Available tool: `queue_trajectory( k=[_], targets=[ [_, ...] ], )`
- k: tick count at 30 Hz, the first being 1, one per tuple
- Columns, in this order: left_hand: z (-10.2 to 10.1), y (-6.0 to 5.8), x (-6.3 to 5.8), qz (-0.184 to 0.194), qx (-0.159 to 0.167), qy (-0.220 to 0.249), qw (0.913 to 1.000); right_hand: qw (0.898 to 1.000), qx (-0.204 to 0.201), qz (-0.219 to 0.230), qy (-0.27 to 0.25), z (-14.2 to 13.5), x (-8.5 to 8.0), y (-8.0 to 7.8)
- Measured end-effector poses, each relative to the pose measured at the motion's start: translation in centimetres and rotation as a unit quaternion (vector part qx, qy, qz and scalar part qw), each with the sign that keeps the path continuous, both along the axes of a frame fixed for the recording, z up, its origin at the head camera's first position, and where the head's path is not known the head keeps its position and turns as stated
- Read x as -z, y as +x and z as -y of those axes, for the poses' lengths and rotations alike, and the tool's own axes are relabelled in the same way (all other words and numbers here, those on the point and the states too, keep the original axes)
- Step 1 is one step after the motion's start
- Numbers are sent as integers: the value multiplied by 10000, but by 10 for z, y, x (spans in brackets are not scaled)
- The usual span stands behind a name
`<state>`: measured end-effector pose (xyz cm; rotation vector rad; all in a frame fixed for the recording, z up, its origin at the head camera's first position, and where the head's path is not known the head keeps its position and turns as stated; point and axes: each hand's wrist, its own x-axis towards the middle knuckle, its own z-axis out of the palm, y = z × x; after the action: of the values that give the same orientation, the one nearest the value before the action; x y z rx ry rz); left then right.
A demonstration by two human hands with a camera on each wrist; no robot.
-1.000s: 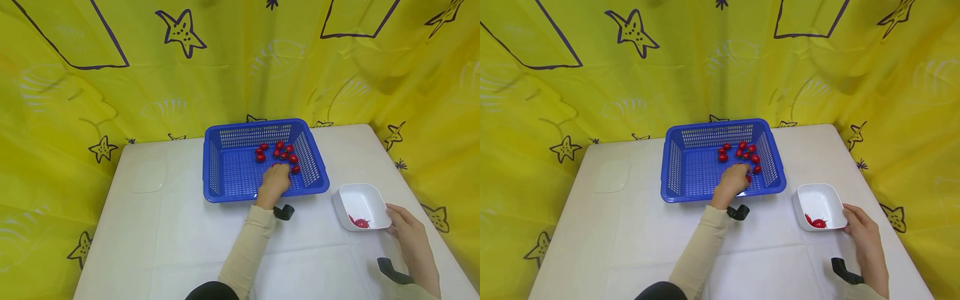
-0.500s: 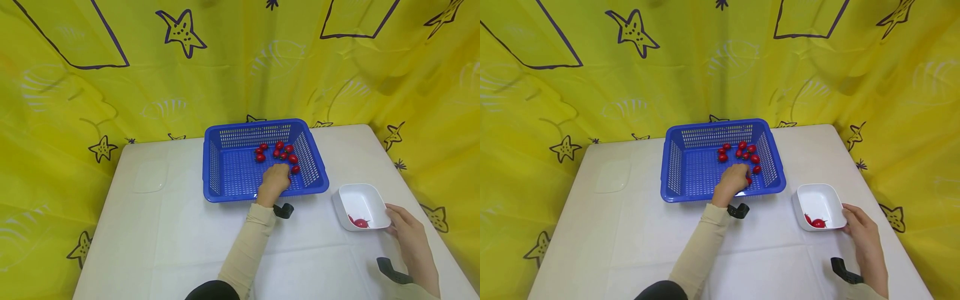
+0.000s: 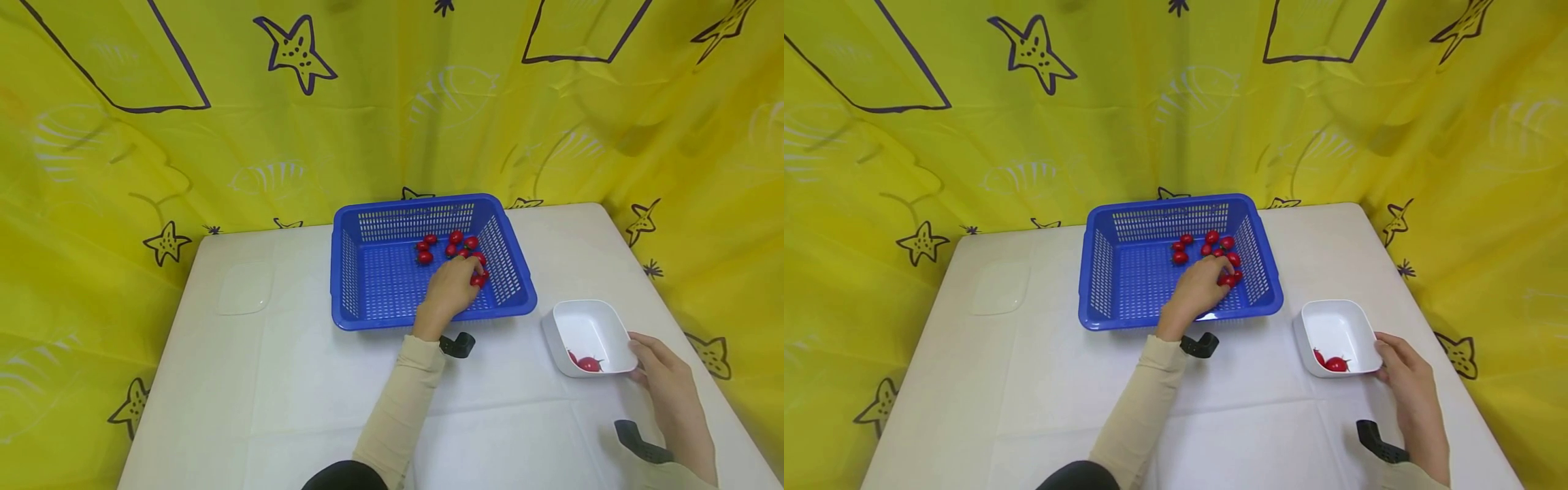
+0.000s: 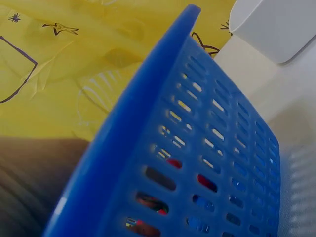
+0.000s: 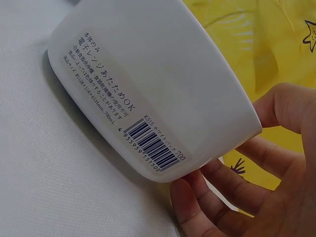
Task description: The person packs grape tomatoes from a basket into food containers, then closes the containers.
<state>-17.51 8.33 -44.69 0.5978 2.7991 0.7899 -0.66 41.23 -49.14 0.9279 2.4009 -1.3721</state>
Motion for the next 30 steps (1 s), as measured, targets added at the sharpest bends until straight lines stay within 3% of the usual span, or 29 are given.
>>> queue_trajectory(
  k=[3,7,15,21,30],
  targets=[
    [2,0,0,-183,103,260,9994,10000,-7,-33,-26,-1,0,0],
    [5,-1,0,-132,279,1015,9944,10000,7,-51,-68,-1,1,1],
    [11,-1,-1,382,681,2724,9590,10000,32,-43,-60,0,1,1],
    [14,1,-5,535,908,3287,9386,9999,19,-82,-87,0,2,2],
    [16,5,-9,630,1373,3699,9167,9999,-28,-106,-75,0,1,2]
  ],
)
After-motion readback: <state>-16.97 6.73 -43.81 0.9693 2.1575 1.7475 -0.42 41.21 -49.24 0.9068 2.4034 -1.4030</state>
